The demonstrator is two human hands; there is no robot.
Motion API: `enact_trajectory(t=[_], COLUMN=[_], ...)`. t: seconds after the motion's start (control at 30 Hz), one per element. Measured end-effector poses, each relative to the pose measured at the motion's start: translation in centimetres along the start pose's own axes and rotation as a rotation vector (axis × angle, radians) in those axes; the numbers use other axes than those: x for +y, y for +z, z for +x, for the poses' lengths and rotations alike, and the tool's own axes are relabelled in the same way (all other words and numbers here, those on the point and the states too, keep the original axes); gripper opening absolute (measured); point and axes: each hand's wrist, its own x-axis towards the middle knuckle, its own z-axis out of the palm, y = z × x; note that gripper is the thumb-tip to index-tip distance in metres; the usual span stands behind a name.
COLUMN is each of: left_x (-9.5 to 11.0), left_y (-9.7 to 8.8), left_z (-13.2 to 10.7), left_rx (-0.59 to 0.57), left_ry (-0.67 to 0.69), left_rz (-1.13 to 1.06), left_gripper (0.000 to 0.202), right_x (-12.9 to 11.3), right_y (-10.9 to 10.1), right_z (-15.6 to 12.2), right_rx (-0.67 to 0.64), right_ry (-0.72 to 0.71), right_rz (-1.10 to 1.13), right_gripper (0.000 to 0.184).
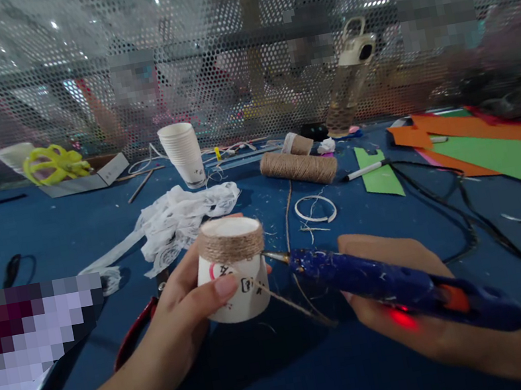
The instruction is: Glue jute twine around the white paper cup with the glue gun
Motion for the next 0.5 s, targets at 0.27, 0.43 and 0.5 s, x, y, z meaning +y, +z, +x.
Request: enact_trajectory(t=[0.27, 0.43, 0.5], left_x=[0.03, 0.09, 0.19], left_y=[0.18, 0.05, 0.15], left_z=[0.05, 0.04, -0.08], left_rx=[0.036, 0.008, 0.028], left_ry=[0.001, 0.005, 0.000], left_rz=[0.093, 0.007, -0.020], left_gripper=[0.058, 0.059, 0.062], right_x=[0.16, 0.04, 0.00], right_y=[0.39, 0.10, -0.08], right_z=[-0.28, -0.09, 0.02], right_rx=[0.041, 0.026, 0.020], right_ry=[-0.021, -0.029, -0.019], right_rz=[0.053, 0.024, 0.014], right_gripper=[0.024, 0.024, 0.025])
